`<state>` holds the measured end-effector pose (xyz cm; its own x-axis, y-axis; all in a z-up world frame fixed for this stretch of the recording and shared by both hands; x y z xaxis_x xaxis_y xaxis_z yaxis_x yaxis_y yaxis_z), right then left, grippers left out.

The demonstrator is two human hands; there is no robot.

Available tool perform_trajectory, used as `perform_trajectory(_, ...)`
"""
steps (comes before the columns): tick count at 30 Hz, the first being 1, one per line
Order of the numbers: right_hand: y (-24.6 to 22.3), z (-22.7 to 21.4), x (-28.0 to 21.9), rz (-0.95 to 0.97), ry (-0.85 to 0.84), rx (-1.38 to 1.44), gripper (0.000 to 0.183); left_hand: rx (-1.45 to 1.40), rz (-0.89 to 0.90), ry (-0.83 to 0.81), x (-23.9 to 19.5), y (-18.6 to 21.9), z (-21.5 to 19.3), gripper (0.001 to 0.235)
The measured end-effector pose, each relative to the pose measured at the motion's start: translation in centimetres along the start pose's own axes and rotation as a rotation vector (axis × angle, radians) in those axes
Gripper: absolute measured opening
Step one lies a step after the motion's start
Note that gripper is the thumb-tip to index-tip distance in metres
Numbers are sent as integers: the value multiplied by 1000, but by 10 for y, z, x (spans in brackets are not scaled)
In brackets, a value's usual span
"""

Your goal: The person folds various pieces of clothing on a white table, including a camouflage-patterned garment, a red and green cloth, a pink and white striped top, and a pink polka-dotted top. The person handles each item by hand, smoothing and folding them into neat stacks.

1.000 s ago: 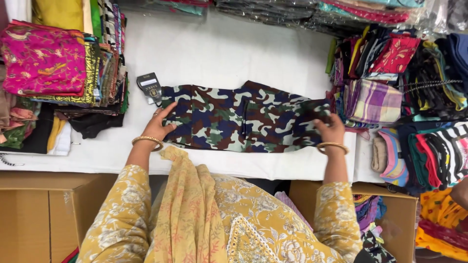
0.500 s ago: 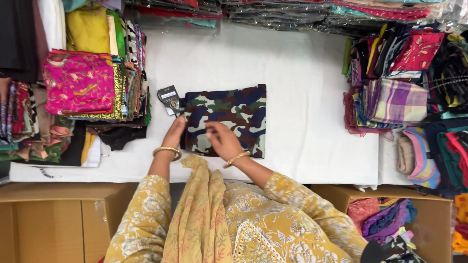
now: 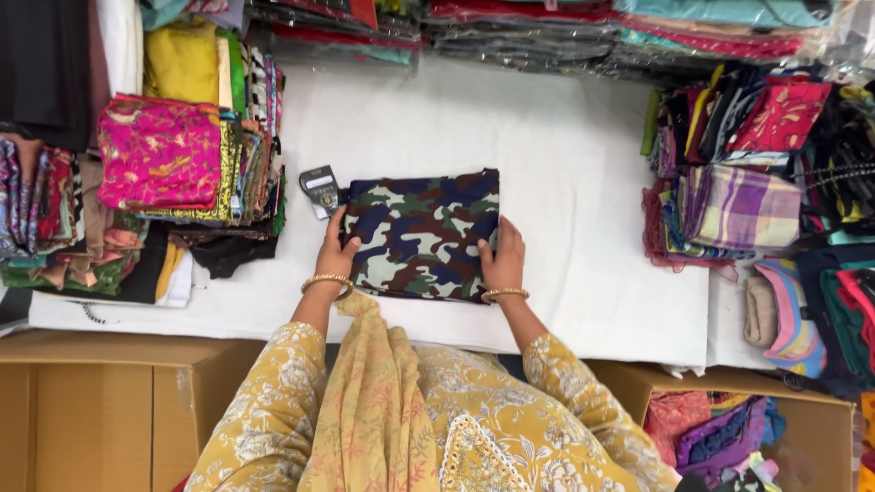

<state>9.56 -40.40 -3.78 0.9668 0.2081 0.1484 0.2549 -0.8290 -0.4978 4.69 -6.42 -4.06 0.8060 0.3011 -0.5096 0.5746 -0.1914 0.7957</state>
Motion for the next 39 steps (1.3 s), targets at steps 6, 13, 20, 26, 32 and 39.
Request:
perform_trajectory(6,62,62,-25,544,-177,635,87,13,361,11,28,-28,1,92)
perform_trajectory(13,44,78,-34,280,-158,509,80,48,289,-136,-12,0,11,96)
perform_trajectory(20,-5,-142,46,133,-61,673,65,102,395,-209,-65,182,37,76)
perform_trajectory(26,-49,-450,145,-260,341,403,61,126,991,-107,-150,469,60,47)
perform_trajectory(32,12,-605,293,-225,541,477,56,43,1244,-15,-110,676,118,47)
perform_trajectory(39,160,-564,372,-22,509,48,63,407,1069,33,-16,633,179,36)
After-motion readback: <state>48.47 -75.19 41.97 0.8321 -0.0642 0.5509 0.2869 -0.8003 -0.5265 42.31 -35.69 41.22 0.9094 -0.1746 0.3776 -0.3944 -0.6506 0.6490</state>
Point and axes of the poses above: each hand's wrist, its own x-axis towards the middle knuckle, its own z-axis out of the palm, y = z × x, the point moved 8 cm from there along x, towards the middle knuckle, and after that the axes turned 5 degrees about -z, right-handed, at the moved point
